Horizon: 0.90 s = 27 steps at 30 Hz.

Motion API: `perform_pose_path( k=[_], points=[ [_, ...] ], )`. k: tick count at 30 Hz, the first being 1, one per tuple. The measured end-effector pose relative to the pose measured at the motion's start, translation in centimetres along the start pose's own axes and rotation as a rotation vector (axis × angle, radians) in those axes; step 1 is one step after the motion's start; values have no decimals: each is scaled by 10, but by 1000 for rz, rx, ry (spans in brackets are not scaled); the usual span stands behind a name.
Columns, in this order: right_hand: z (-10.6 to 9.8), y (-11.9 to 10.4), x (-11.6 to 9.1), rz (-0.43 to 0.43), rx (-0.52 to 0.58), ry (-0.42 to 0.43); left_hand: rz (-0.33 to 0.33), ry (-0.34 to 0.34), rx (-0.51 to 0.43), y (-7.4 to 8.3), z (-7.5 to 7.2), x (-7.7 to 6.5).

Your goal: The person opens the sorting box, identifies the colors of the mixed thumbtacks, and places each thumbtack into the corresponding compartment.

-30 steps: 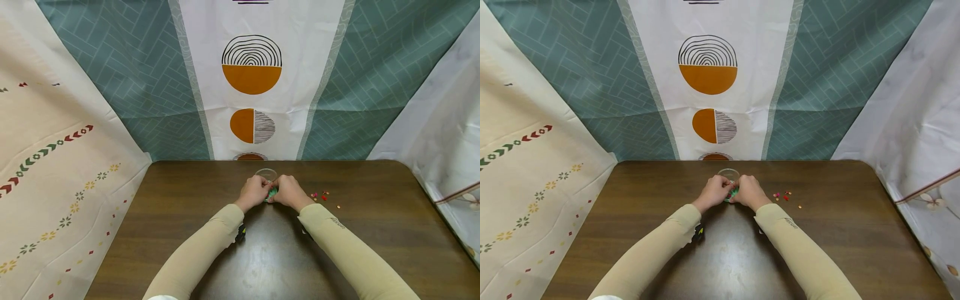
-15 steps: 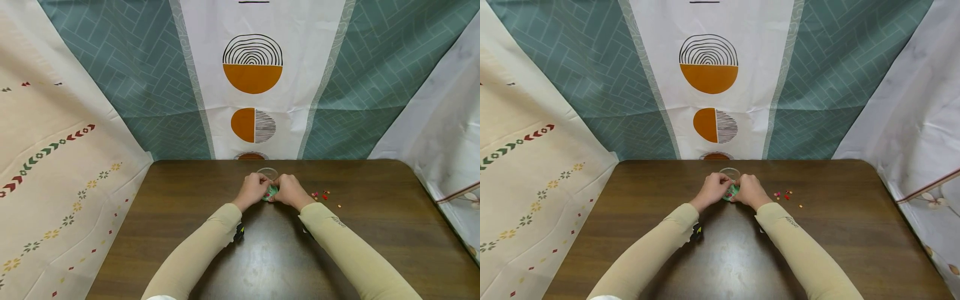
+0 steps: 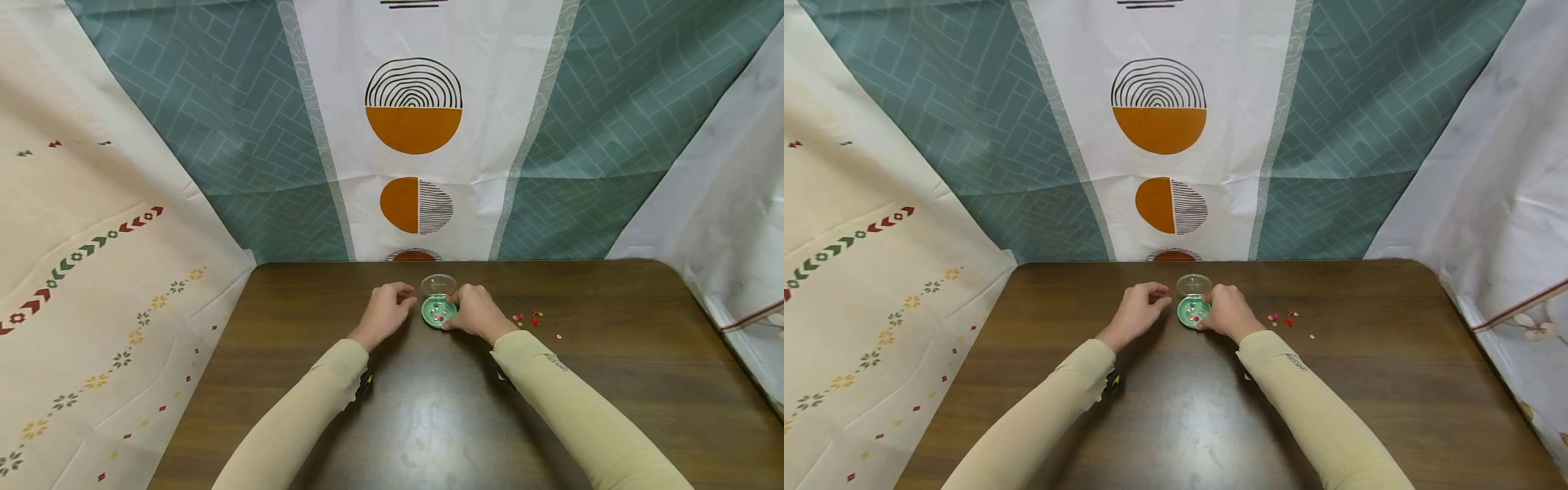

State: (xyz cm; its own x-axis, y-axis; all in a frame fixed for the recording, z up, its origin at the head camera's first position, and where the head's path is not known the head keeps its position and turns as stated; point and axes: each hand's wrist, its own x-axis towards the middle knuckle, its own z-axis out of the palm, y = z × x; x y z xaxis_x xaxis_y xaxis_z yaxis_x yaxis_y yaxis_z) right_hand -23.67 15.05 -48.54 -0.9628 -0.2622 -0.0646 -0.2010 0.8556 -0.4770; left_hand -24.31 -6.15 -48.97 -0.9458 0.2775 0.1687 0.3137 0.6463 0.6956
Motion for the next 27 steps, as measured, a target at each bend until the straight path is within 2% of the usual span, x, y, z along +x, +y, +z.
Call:
perform_pose_path(
  k=[6, 11, 17, 27],
  points=[
    [-1, 1, -1, -6, 5, 3, -2, -165, 7, -1, 9, -6],
    [-1, 1, -1, -1, 12, -10, 46, -243, -29, 3, 17, -3],
    [-3, 0, -1, -7, 6, -9, 91, -259, 61, 7, 21, 3],
    [-3, 0, 0, -2, 0, -16, 78, -275, 130, 7, 24, 10]
  ],
)
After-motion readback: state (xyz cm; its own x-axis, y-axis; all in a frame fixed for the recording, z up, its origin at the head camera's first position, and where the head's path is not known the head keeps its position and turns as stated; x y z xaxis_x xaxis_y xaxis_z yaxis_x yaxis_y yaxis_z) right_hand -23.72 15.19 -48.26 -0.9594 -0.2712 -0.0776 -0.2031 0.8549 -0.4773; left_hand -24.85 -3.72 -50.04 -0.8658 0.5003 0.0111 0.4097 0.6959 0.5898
